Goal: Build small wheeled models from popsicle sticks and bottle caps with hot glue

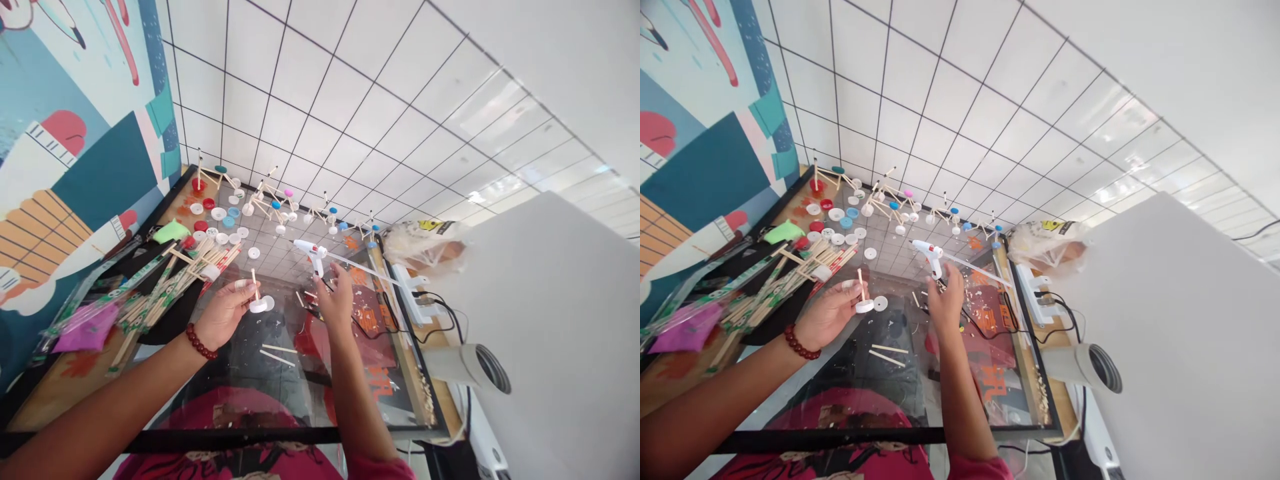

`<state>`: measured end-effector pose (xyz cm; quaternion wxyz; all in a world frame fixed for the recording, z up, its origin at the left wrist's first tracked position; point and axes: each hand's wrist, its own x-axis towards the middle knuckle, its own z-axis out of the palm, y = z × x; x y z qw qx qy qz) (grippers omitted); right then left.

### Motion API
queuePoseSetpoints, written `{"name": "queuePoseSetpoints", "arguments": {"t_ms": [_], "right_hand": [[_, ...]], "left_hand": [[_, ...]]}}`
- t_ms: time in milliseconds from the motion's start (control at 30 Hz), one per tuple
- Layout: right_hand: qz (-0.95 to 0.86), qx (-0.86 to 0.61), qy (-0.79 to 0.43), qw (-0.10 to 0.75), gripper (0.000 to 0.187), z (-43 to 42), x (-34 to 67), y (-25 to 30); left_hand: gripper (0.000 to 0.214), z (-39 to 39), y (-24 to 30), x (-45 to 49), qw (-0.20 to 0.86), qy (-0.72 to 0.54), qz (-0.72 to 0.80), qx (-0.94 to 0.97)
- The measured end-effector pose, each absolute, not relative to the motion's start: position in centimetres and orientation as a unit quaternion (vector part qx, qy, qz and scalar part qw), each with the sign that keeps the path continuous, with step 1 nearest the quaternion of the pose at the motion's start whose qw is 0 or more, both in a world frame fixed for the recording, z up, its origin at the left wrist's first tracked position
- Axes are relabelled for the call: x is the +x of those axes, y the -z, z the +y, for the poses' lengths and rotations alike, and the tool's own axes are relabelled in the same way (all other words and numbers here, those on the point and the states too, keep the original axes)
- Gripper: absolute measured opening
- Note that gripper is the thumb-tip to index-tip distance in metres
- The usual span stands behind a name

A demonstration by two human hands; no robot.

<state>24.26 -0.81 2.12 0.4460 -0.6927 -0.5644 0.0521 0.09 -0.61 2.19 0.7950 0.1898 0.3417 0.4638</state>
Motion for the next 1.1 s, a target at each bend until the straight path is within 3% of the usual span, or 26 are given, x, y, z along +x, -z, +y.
{"name": "queuePoseSetpoints", "arguments": {"t_ms": [100,200,300,467,667,900,1000,1100], "right_hand": [[-0.645,-0.603,-0.131,0.451,0.033,-4.3,20.9,-3.2],[-0.693,-0.543,-0.204,0.428,0.065,-6.0,17.8,-3.5],[-0.698,-0.533,-0.218,0.425,0.077,-6.3,16.0,-2.7],[-0.665,-0.544,-0.221,0.462,0.069,-5.8,15.1,-1.4],[-0.619,-0.543,-0.250,0.509,0.036,-5.8,15.8,-1.4],[-0.563,-0.538,-0.317,0.541,0.037,-6.1,16.3,-0.5],[-0.470,-0.523,-0.392,0.594,0.037,-5.9,17.3,-0.8],[-0.393,-0.520,-0.387,0.653,0.036,-5.9,19.2,-1.8]], "left_hand": [[0.020,-0.7,-2.3,0.1,0.788,-0.466,0.348,0.201],[0.021,-0.8,-2.1,0.2,0.797,-0.454,0.360,0.171],[0.019,-0.9,-1.9,0.2,0.810,-0.440,0.363,0.138],[0.018,-1.0,-1.8,0.4,0.816,-0.429,0.356,0.148],[0.023,-1.6,-1.9,0.8,0.800,-0.425,0.364,0.218],[0.022,-2.1,-1.8,1.0,0.725,-0.429,0.401,0.360],[0.023,-1.8,-1.5,0.7,0.671,-0.449,0.426,0.408],[0.020,-1.3,-1.4,0.2,0.583,-0.442,0.480,0.484]]}}
